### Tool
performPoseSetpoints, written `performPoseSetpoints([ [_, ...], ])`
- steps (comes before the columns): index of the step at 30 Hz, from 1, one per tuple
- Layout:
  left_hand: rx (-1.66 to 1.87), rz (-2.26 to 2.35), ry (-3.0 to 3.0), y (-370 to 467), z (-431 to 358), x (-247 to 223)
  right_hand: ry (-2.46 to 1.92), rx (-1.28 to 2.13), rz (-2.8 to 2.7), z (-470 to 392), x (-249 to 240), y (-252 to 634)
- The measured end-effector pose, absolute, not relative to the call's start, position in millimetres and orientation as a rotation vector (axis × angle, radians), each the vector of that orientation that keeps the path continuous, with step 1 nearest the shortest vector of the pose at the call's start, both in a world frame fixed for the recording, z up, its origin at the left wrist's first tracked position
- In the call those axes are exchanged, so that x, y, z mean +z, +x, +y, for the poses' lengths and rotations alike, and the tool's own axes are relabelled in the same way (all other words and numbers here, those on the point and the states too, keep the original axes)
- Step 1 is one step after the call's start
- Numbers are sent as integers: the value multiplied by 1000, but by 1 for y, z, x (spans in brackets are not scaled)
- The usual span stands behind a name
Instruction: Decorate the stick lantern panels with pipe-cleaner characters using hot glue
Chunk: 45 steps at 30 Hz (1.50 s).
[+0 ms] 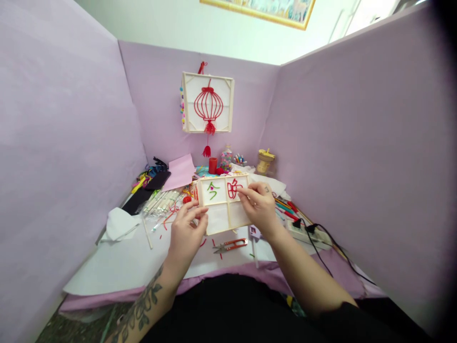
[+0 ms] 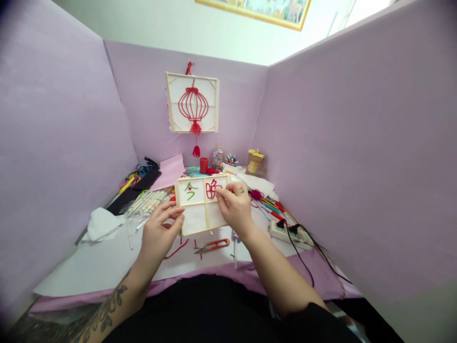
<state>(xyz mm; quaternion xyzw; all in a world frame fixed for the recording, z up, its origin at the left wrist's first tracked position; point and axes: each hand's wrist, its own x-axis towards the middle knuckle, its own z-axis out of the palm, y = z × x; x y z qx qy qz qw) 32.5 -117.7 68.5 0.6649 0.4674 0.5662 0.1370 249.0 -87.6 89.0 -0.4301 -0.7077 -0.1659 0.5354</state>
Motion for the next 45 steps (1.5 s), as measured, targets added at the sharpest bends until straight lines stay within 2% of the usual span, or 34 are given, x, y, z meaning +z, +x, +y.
performPoseSetpoints([
  [45, 1629, 1341, 1929, 33, -120, 68, -1081, -434, -1684, -81, 82, 256],
])
